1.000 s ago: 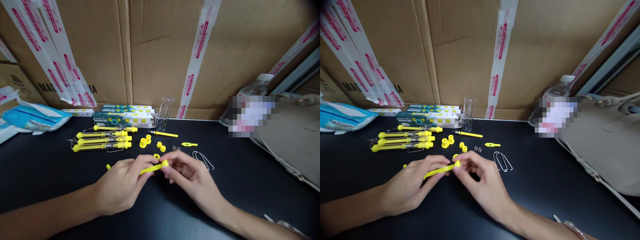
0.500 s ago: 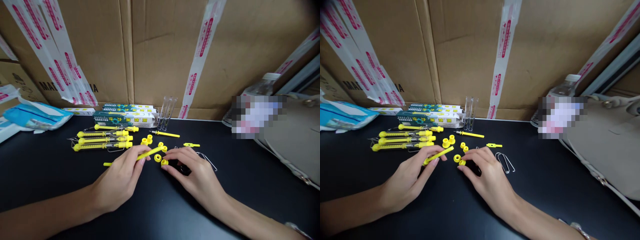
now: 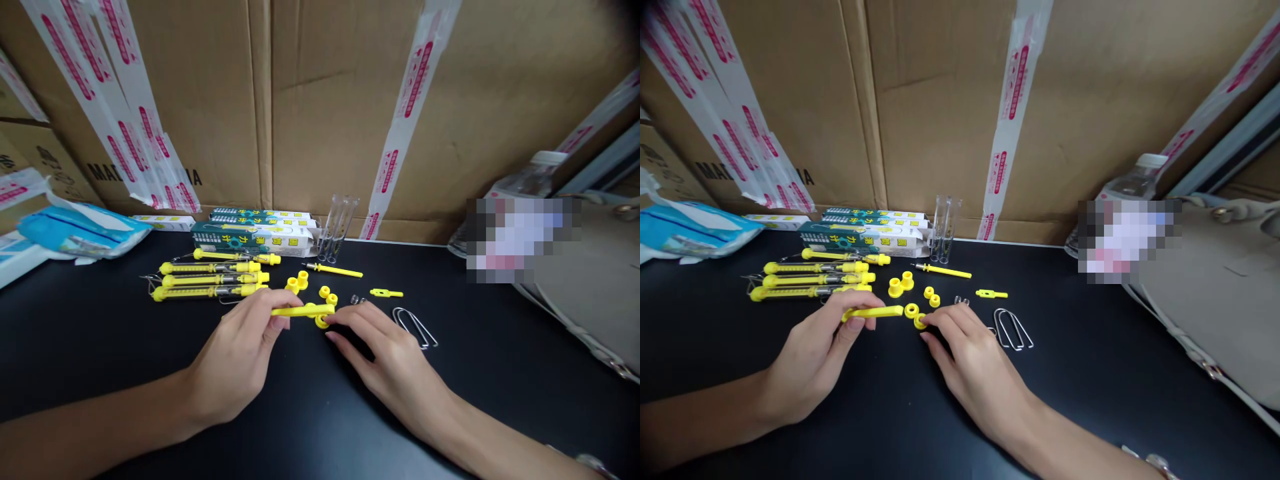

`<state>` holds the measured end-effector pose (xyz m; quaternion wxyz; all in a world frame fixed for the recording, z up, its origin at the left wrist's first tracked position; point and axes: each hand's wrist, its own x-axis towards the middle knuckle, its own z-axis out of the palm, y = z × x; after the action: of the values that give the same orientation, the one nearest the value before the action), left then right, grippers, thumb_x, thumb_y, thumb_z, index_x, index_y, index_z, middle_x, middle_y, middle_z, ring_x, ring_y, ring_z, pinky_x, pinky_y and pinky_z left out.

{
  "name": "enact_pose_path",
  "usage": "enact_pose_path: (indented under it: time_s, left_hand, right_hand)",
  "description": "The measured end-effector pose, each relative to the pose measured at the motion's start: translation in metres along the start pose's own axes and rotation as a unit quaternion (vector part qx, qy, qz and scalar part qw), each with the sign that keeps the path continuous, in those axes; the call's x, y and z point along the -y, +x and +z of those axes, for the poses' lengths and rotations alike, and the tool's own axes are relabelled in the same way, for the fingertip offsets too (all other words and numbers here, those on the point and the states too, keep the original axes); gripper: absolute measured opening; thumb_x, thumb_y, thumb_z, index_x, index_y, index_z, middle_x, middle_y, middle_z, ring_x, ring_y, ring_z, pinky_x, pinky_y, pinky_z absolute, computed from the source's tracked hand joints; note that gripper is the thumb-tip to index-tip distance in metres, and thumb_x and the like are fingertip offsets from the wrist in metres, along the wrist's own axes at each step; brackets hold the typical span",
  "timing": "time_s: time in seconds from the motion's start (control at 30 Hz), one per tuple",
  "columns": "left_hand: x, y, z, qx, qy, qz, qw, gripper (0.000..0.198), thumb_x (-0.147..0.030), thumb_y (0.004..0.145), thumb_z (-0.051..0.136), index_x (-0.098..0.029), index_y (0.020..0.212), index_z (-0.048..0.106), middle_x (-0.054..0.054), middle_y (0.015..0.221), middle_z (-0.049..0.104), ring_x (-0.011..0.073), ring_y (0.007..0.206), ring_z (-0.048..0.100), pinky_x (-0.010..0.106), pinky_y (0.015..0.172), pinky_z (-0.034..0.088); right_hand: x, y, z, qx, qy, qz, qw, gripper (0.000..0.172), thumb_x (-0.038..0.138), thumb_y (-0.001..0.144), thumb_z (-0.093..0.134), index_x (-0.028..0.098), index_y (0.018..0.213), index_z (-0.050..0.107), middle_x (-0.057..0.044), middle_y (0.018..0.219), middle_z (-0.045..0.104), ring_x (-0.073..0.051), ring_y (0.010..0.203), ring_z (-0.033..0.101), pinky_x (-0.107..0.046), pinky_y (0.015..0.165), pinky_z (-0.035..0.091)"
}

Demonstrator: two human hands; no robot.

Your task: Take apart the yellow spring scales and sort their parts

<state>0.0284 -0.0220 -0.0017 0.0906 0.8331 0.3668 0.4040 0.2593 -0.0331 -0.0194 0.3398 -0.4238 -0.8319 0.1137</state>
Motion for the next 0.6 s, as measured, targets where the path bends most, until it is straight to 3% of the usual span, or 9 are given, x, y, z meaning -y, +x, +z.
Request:
enact_pose_path:
  time_s: [0.1,0.3,0.47,0.6]
  left_hand:
    - [-0.0027,-0.0001,-0.0025,0.005,-0.020,0.042,0.999,0.020,-0.012,0.100,0.040,-0.021,0.112,0.053,0.003,0.096,0.065,0.0153,0.086,0.061,0.027,0.082,0.050]
    - [-0.0078,-0.0009,-0.0038,0.037,-0.023,0.212,0.976,0.017,-0.008,0.098,0.040,-0.014,0.105,0.054,0.006,0.083,0.064,0.0177,0.072,0.053,0.033,0.070,0.046]
    - [-0.0044,-0.0002,-0.0034,0.066,-0.029,0.201,0.977,0.028,0.000,0.094,0.039,-0.013,0.113,0.055,0.008,0.092,0.064,0.0179,0.079,0.054,0.032,0.075,0.048]
    - [-0.0035,0.0020,-0.0041,0.071,-0.029,0.208,0.975,0.029,0.000,0.095,0.038,-0.014,0.114,0.056,0.008,0.093,0.064,0.0170,0.082,0.055,0.030,0.078,0.049]
  right_hand:
    - [0.0012,0.0036,0.0030,0.019,0.002,-0.016,1.000,0.024,0.014,0.099,0.052,0.015,0.121,0.060,-0.012,0.111,0.067,-0.025,0.101,0.062,-0.046,0.090,0.057]
    - [0.0070,0.0092,0.0053,0.058,-0.001,-0.042,0.997,0.035,0.010,0.099,0.048,0.014,0.134,0.050,-0.012,0.122,0.064,-0.025,0.112,0.055,-0.044,0.098,0.054]
    - [0.0067,0.0101,0.0056,0.067,0.004,-0.019,0.998,0.039,0.008,0.099,0.045,0.016,0.137,0.046,-0.012,0.124,0.062,-0.024,0.114,0.054,-0.044,0.099,0.054]
    - [0.0032,0.0088,0.0070,0.089,-0.010,-0.049,0.995,0.051,0.003,0.097,0.039,0.012,0.146,0.035,-0.015,0.126,0.061,-0.028,0.121,0.046,-0.049,0.100,0.053]
